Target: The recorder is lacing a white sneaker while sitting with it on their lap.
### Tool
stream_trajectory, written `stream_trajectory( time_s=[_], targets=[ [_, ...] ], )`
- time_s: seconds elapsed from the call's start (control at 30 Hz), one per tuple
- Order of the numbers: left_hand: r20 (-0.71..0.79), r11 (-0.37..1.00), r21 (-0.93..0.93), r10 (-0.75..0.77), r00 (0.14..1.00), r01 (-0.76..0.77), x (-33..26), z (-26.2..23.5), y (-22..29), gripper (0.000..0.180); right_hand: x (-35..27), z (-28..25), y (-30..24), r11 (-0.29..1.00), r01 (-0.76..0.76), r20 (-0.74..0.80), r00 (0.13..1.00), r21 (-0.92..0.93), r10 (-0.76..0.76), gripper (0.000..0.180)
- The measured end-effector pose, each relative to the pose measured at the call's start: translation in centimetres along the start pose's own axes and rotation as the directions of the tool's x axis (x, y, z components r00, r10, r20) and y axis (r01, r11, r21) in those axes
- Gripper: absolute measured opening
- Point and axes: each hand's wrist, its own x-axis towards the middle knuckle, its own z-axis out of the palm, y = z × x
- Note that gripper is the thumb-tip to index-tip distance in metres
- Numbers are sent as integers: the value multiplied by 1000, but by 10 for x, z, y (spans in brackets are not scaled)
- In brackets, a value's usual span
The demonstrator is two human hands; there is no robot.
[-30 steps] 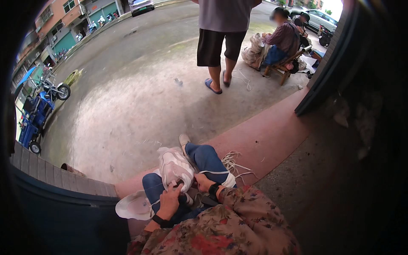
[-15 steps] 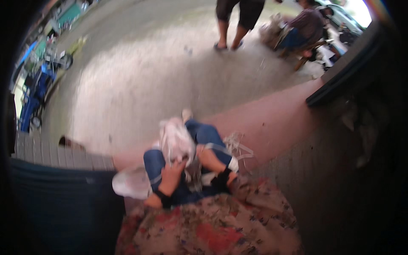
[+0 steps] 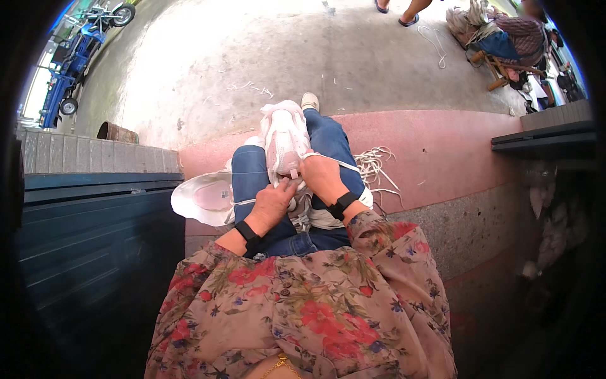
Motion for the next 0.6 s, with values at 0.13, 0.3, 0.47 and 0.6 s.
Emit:
stream_trajectory(
  time_s=[0.13,0.3,0.47,0.6],
  targets=[
    [3,997,-66,-39,999,39,-4,-4,2,28,-11,-1,0,990,116,-77,990,-76,-122,15],
    [-307,945,-311,-197,931,98,5,-31,-2,24,-18,0,3,996,87,-110,990,-16,-88,15],
    [98,819,-300,-484,870,489,40,-41,-22,26,-14,-1,-5,1000,19,-68,998,19,-17,17],
    [69,810,-282,-517,853,514,37,-19,-30,23,-20,3,-6,999,15,-89,996,34,-12,16]
  ],
)
